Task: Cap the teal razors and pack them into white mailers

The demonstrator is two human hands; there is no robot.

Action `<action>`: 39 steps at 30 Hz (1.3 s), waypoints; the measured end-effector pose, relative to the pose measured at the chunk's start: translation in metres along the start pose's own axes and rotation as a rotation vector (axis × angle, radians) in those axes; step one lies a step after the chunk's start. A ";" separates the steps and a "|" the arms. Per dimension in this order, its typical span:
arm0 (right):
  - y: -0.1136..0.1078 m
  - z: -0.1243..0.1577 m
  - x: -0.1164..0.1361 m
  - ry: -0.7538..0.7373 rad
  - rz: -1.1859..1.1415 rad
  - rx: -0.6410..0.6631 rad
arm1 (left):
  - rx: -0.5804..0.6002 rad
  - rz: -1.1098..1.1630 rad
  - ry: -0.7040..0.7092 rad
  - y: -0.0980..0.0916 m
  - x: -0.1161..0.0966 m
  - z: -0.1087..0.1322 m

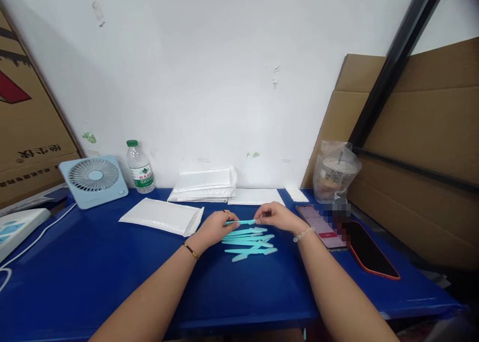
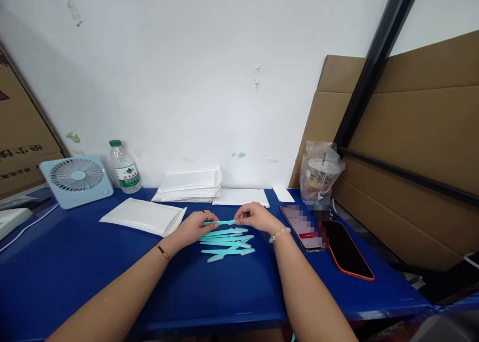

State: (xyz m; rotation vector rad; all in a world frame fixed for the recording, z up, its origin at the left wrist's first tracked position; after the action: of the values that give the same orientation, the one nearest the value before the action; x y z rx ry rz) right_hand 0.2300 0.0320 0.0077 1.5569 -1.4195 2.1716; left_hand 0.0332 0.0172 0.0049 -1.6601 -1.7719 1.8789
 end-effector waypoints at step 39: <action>-0.016 0.006 -0.031 0.208 0.233 -0.051 | 0.156 -0.124 -0.315 0.001 0.034 -0.002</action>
State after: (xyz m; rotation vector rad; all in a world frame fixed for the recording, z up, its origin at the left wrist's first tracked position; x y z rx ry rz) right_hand 0.2570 0.0486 -0.0067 1.1586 -1.6419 2.3216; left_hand 0.0216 0.0406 -0.0164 -1.2287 -1.7270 2.2527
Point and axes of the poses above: each hand's wrist, its own z-axis away from the middle knuckle, its own y-axis out of the palm, x = y × z, the point moved 5 cm from there along -z, towards the middle knuckle, and after that the axes turned 15 degrees about x, right-handed, at the moved point
